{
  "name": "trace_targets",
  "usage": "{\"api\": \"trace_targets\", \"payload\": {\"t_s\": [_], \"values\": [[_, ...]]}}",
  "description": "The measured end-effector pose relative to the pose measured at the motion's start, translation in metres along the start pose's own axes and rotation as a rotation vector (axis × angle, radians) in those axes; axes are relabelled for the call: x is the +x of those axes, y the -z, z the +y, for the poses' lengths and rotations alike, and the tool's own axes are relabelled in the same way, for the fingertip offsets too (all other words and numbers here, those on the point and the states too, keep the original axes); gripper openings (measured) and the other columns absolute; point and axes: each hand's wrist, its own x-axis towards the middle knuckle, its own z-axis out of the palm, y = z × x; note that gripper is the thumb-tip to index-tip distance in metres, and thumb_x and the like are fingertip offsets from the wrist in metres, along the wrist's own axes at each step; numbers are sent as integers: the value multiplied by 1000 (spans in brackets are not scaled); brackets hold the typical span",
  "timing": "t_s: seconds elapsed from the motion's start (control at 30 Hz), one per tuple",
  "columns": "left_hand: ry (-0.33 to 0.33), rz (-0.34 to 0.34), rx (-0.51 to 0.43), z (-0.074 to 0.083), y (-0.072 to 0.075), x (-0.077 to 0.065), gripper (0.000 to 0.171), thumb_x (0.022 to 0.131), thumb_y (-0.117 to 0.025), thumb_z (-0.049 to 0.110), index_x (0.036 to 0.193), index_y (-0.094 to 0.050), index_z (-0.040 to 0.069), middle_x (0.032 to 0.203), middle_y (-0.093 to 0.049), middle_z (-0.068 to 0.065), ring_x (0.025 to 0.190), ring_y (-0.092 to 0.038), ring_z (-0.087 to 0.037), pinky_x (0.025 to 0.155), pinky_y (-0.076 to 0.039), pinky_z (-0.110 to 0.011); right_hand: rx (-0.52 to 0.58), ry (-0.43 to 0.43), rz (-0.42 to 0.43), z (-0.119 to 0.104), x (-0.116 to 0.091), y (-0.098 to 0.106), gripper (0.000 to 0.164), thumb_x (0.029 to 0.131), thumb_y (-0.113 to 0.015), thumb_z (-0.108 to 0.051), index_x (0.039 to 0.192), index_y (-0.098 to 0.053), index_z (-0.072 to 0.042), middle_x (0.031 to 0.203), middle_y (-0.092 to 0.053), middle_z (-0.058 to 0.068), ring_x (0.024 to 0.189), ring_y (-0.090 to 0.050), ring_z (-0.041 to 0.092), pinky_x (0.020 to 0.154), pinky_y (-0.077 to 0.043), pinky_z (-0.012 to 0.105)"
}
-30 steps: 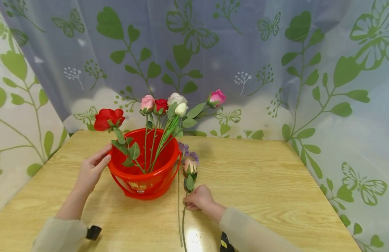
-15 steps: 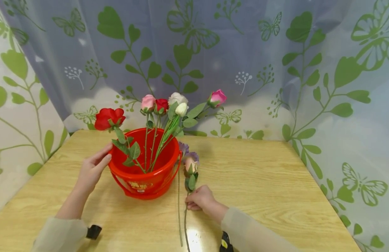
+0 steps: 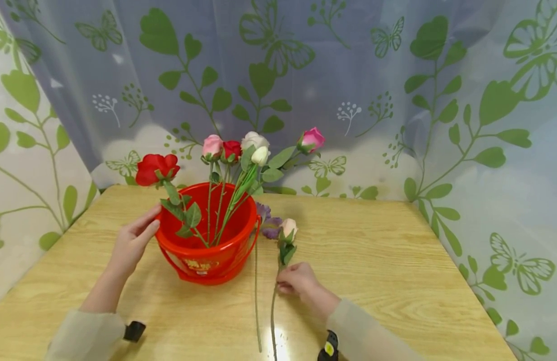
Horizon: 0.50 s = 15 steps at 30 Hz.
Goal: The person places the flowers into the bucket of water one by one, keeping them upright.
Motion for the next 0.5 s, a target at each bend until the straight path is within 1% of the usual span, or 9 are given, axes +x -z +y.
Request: {"api": "trace_targets", "payload": {"t_s": [0.13,0.2,0.37,0.5], "values": [[-5,-4,-4,0,0,0,39,90,-51,8,125,-45,-7,132,-39,-18,119,-38,-14,87,-35,-9,67,9,-9,-4,-2,4,17,78,-54,11,93,-50,17,66,-58,10,54,-57,12,52,-51,20],[-4,-4,-2,0,0,0,39,90,-51,8,125,-45,-7,132,-39,-18,119,-38,-14,87,-35,-9,98,22,-17,-5,-4,6,17,78,-53,12,93,-49,17,66,-57,9,55,-57,12,53,-51,20],[-3,-1,7,0,0,0,39,90,-51,8,125,-45,-7,132,-40,-18,120,-38,-16,87,-35,-9,147,52,-54,-10,-8,9,18,78,-52,12,95,-48,18,70,-57,10,56,-58,12,55,-51,20],[-10,2,5,0,0,-1,39,90,-51,8,125,-45,-8,131,-40,-18,119,-38,-17,87,-35,-9,165,77,-83,-14,-13,11,23,78,-52,11,98,-46,20,75,-57,12,62,-59,13,59,-52,21]]}}
